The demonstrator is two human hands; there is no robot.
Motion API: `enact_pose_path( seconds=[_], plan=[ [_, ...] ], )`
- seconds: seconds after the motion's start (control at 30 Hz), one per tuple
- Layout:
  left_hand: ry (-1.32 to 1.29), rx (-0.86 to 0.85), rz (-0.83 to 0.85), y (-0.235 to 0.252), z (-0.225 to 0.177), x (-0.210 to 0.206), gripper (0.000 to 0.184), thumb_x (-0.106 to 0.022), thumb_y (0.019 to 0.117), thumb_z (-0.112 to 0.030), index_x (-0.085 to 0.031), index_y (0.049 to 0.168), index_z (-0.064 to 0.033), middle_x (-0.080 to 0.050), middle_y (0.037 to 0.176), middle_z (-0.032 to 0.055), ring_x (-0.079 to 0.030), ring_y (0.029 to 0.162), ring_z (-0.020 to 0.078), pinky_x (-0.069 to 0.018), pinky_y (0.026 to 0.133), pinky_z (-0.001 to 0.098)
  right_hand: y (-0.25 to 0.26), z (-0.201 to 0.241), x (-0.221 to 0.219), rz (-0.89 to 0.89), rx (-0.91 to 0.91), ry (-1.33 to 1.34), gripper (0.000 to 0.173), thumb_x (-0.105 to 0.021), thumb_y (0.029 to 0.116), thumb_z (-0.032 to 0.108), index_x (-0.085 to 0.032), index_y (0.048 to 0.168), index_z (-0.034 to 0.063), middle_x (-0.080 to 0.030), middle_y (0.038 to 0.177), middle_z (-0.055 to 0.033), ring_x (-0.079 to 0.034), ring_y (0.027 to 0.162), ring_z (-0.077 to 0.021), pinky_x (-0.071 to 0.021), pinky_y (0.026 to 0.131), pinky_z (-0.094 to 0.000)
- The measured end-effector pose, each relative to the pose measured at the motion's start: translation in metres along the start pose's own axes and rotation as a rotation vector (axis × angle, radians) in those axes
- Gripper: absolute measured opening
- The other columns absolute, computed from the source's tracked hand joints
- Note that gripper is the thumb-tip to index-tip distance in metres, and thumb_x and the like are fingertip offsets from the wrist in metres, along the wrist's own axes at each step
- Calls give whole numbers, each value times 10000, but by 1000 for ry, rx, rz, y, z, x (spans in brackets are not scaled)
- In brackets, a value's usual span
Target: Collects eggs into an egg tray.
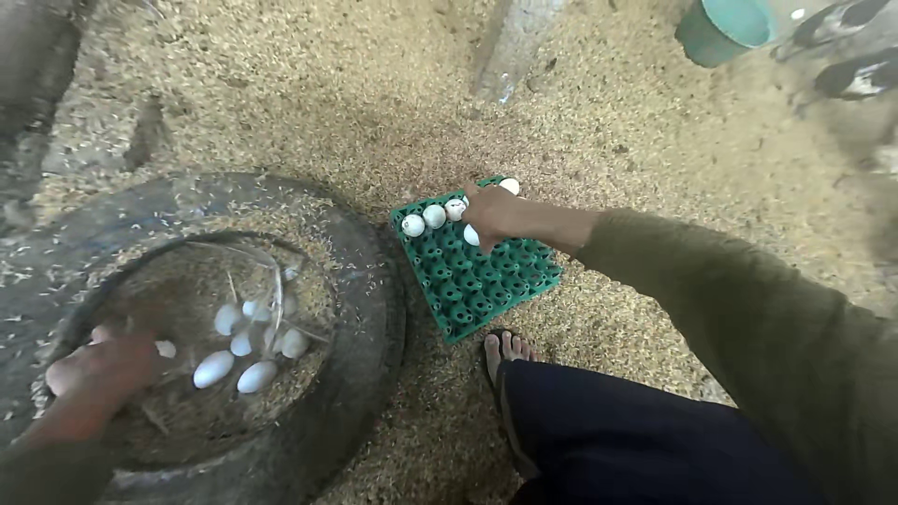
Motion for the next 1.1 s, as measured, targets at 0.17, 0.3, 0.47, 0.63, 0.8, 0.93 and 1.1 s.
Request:
enact_pose_path(
  seconds=[0.17, 0.3, 0.47, 0.63, 0.8, 0.93, 1.1],
  plan=[
    [-43, -6, 28, -4, 9, -5, 829, -813, 834, -483, -491, 1477, -71, -378, 1522, 344, -477, 1267, 595, -415, 918, 779, 15, 12, -11, -116, -29, -15, 455, -801, 828, 92, -639, 1213, -88, -354, 1499, -334, -478, 1294, -520, -529, 954, -576],
    [-96, -35, 27, -8, 16, -3, 744, -800, 837, -514, -565, 1396, -84, -419, 1487, 347, -495, 1244, 601, -431, 884, 789, 9, 2, 0, -129, 98, 84, 468, -763, 870, 131, -650, 1317, 49, -375, 1497, -321, -554, 1200, -499, -537, 898, -605],
    [-223, -115, 36, -14, 27, 2, 604, -811, 848, -458, -649, 1292, -83, -539, 1378, 324, -517, 1249, 558, -425, 927, 774, 19, 14, -6, -134, 369, 363, 400, -631, 954, 86, -656, 1348, 146, -508, 1421, -246, -599, 1189, -415, -511, 963, -603],
    [-284, -123, 71, -24, 30, 6, 531, -754, 908, -444, -656, 1277, -75, -625, 1275, 288, -564, 1224, 505, -423, 987, 727, 30, 25, -18, -183, 390, 215, 654, -701, 939, 157, -445, 1539, 215, -494, 1430, -226, -639, 1100, -432, -550, 873, -609],
    [-366, -105, 82, -21, 38, -7, 515, -756, 900, -463, -674, 1247, -91, -653, 1207, 290, -584, 1177, 511, -425, 962, 734, 34, 20, 0, -374, 501, 478, 322, -663, 996, 277, -673, 1085, -33, -641, 1108, -227, -630, 1070, -372, -501, 948, -542],
    [-463, -102, 94, -28, 35, -3, 498, -743, 924, -419, -669, 1236, -38, -653, 1204, 287, -600, 1164, 475, -434, 984, 693, 44, 45, -13, -542, 631, 483, 392, -686, 986, 336, -670, 1123, -31, -595, 1180, -243, -600, 1138, -382, -517, 986, -490],
    [-730, -143, 106, -92, 1, 47, 423, -596, 1035, -303, -595, 1333, -3, -607, 1310, 265, -572, 1215, 425, -418, 1024, 639, 42, 55, 3, -601, 656, 387, 342, -610, 1031, 295, -688, 1171, -8, -608, 1245, -240, -588, 1219, -391, -512, 1020, -501]
  ],
)
Point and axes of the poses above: each hand's wrist, its own y-axis towards the middle knuckle, its own x-axis out of the back of the hand, z = x × y, the point moved 4 cm from there along y, towards the middle knuckle
